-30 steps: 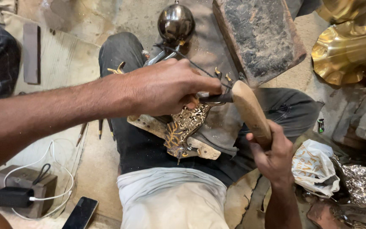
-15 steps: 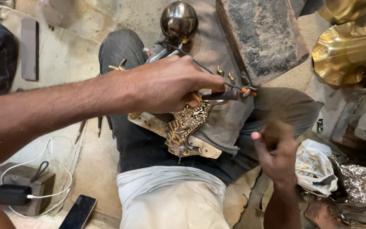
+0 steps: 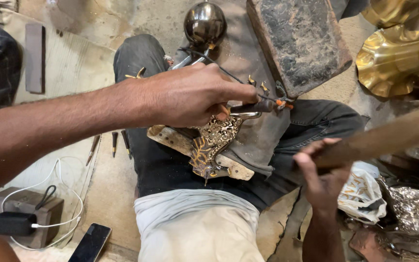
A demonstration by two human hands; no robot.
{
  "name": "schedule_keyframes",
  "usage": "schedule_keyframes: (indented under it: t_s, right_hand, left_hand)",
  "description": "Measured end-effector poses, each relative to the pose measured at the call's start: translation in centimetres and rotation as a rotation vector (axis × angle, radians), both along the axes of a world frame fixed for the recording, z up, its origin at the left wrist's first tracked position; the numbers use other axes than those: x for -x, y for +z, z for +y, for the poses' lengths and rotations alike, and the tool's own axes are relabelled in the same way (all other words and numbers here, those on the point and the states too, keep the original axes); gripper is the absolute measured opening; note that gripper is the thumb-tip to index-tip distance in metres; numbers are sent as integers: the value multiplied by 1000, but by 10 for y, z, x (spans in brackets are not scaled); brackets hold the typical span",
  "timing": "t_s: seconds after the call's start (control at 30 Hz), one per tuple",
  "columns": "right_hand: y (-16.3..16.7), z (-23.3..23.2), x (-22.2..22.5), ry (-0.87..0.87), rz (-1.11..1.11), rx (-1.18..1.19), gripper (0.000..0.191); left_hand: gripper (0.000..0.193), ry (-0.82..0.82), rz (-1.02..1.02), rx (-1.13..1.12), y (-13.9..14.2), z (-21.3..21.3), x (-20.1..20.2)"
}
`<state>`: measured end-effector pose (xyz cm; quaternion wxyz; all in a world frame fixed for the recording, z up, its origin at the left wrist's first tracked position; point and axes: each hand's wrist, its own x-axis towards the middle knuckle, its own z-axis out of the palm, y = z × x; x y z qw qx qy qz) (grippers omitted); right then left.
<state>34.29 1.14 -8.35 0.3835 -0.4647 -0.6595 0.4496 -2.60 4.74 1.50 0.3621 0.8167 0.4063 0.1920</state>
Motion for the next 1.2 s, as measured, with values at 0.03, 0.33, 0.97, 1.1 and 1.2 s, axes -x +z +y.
schedule_keyframes:
  t_s: [0.03,0.33,0.97,1.1,1.2]
  right_hand:
    - [2,1,1,24,-261,-39,47]
    - [14,3,10,102,-243,-71,43]
    - [24,-1,1,97,-331,-124,44]
    - [34,-4,8,81,-484,-68,37]
    - [45,-7,15,138,-481,-187,44]
  left_hand:
    - [53,-2,12,7,-1,0,0]
    - [45,-22,33,22,1,3,0]
    - [42,-67,8,7,3,4,7]
    - [45,-60,56,80,3,3,8]
    - [49,-77,79,77,4,2,8]
